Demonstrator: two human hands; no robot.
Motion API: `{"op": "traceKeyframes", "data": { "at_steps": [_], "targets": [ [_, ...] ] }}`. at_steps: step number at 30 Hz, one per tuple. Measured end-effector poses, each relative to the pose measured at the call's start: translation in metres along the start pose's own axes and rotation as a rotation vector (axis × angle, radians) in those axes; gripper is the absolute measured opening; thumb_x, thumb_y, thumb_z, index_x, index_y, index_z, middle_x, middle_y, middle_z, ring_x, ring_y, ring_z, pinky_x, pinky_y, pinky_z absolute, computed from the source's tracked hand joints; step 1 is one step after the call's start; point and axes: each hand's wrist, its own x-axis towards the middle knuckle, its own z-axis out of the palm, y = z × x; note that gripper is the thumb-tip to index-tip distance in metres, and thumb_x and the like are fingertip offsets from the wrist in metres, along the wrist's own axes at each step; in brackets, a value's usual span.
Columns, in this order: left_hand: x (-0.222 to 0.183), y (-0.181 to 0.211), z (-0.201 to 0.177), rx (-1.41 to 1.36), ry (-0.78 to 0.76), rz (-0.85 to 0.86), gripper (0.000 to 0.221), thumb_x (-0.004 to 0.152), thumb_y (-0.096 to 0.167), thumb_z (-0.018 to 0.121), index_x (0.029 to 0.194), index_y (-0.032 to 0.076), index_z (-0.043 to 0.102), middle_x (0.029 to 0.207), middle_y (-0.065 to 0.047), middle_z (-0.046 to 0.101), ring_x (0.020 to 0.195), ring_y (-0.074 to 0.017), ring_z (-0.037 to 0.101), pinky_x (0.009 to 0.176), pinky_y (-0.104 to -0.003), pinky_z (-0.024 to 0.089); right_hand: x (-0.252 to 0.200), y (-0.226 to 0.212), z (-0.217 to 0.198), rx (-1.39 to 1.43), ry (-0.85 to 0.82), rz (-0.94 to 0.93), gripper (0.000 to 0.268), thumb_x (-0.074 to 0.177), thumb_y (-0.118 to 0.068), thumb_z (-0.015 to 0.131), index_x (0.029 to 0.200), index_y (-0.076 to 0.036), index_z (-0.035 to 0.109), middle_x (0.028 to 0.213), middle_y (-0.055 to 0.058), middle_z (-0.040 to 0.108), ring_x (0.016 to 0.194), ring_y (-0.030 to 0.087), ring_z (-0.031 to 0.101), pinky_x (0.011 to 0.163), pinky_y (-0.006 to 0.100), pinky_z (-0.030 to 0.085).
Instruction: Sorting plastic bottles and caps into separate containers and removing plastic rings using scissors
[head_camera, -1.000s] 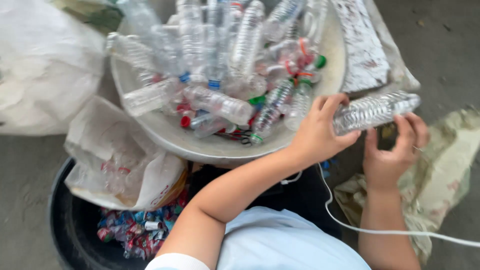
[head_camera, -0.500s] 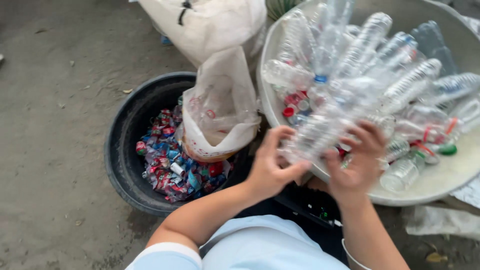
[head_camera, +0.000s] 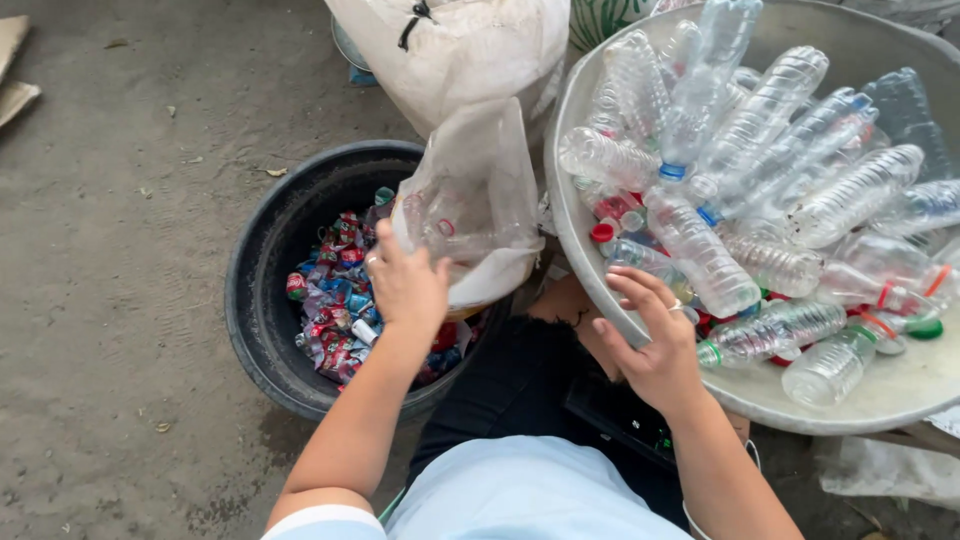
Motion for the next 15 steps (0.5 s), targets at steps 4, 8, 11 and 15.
{"op": "traceKeyframes", "data": {
  "at_steps": [4,8,11,15],
  "targets": [
    [0.030,-0.058,0.011,-0.208,-0.137,-0.208,0.029,0.092,0.000,0.055,0.118,0.000,0.067,0.116,-0.016,0.058,0.083,-0.0492,0.073,0.077,-0.056,0.063,-0.012,0.009,-0.015,-0.013,0.024,0.051,0.042,0.086,-0.014,0.080,0.125,-0.002,0.069,0.127,0.016,0.068,0.103,0.026,0.072,0.084,0.035,0.060],
    [0.049,-0.113,0.038,-0.074,0.075,-0.247,0.031,0.082,0.004,0.067,0.113,0.005,0.069,0.103,-0.013,0.061,0.085,-0.0420,0.072,0.074,-0.054,0.062,-0.015,0.008,-0.020,0.001,0.086,0.081,0.040,0.086,-0.007,0.079,0.124,-0.002,0.070,0.124,0.015,0.069,0.100,0.025,0.073,0.085,0.035,0.060],
    [0.028,-0.071,0.038,-0.211,-0.039,-0.175,0.036,0.078,0.000,0.062,0.113,0.004,0.067,0.112,-0.015,0.061,0.095,-0.0457,0.070,0.083,-0.055,0.059,-0.014,0.010,-0.017,0.017,0.086,0.080,0.037,0.087,-0.007,0.078,0.123,-0.002,0.070,0.123,0.015,0.069,0.100,0.025,0.073,0.085,0.035,0.060],
    [0.035,-0.063,0.029,-0.289,-0.110,-0.166,0.054,0.076,-0.003,0.061,0.131,0.002,0.061,0.131,-0.018,0.059,0.107,-0.0479,0.068,0.093,-0.058,0.056,-0.017,0.010,-0.017,0.009,0.069,0.071,0.036,0.087,-0.007,0.078,0.123,-0.002,0.071,0.124,0.015,0.069,0.101,0.026,0.074,0.084,0.035,0.060]
  ]
}}
